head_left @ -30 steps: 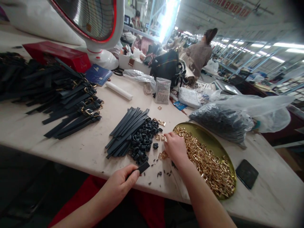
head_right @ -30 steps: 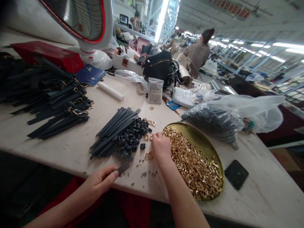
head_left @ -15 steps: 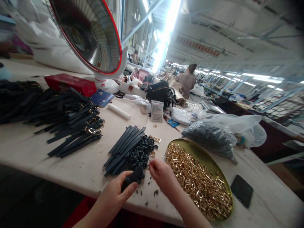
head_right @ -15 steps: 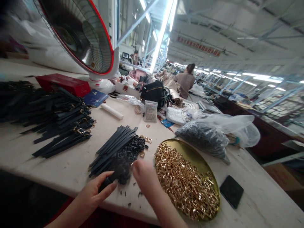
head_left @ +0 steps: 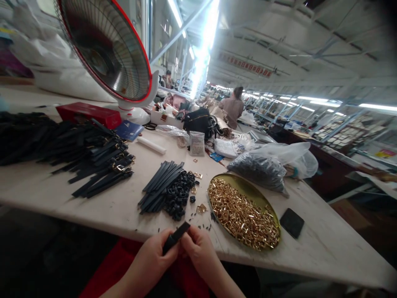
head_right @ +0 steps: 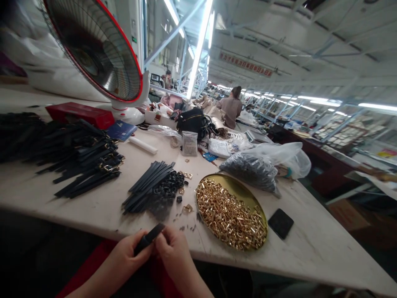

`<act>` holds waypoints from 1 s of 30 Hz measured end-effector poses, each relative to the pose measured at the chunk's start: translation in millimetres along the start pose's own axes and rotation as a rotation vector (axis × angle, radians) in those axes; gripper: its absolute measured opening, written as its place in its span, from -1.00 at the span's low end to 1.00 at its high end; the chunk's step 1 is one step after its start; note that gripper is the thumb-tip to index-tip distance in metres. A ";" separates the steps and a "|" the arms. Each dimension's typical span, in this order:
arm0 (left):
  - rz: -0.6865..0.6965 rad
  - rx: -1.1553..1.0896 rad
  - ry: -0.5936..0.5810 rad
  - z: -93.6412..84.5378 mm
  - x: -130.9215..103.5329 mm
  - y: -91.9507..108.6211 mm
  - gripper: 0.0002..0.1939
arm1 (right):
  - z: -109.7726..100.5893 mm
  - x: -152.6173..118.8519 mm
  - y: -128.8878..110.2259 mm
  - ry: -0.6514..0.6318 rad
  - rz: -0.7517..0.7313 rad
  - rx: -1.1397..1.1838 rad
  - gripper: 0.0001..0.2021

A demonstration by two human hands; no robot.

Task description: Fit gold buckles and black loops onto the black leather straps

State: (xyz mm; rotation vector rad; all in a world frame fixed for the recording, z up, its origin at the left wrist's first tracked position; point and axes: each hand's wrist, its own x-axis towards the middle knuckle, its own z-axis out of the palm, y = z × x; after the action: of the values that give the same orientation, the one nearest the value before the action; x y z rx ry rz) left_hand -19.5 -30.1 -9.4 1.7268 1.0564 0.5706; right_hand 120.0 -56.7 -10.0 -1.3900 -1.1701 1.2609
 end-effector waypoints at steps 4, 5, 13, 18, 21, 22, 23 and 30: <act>0.017 -0.028 0.012 0.2 -3.7 2.7 -0.84 | -2.1 -7.1 4.1 -0.005 0.049 -0.068 -0.75; 0.014 -0.033 0.012 0.0 -4.8 3.9 -0.84 | -2.5 -8.5 5.7 0.005 0.032 -0.104 -0.74; -0.059 -0.095 0.035 -3.3 -5.8 -2.9 -0.79 | -9.9 -21.1 0.4 -0.198 0.121 -0.044 -0.67; -0.163 -0.261 -0.011 -5.9 2.1 -6.5 -0.75 | -11.5 -23.2 6.1 -0.039 -0.101 -0.141 -0.86; -0.209 -0.335 -0.077 -5.7 5.4 -4.5 -0.69 | -6.0 -17.9 15.4 0.068 -0.055 -0.006 -0.71; -0.221 -0.338 -0.098 -5.9 6.1 -4.2 -0.68 | -4.1 -15.7 17.0 0.047 -0.019 0.093 -0.69; -0.226 -0.337 -0.117 -6.4 6.7 -4.3 -0.67 | -2.6 -13.3 17.7 0.023 0.010 0.193 -0.69; -0.182 -0.257 -0.111 -16.9 5.7 -11.1 -0.61 | 3.1 3.1 12.7 0.217 0.234 0.639 -0.77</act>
State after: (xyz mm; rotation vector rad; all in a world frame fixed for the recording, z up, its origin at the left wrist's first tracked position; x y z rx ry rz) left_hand -33.8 -15.3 -13.3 1.4062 1.0033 0.4674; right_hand 118.0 -55.4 -23.2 -1.1517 -0.4007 1.4375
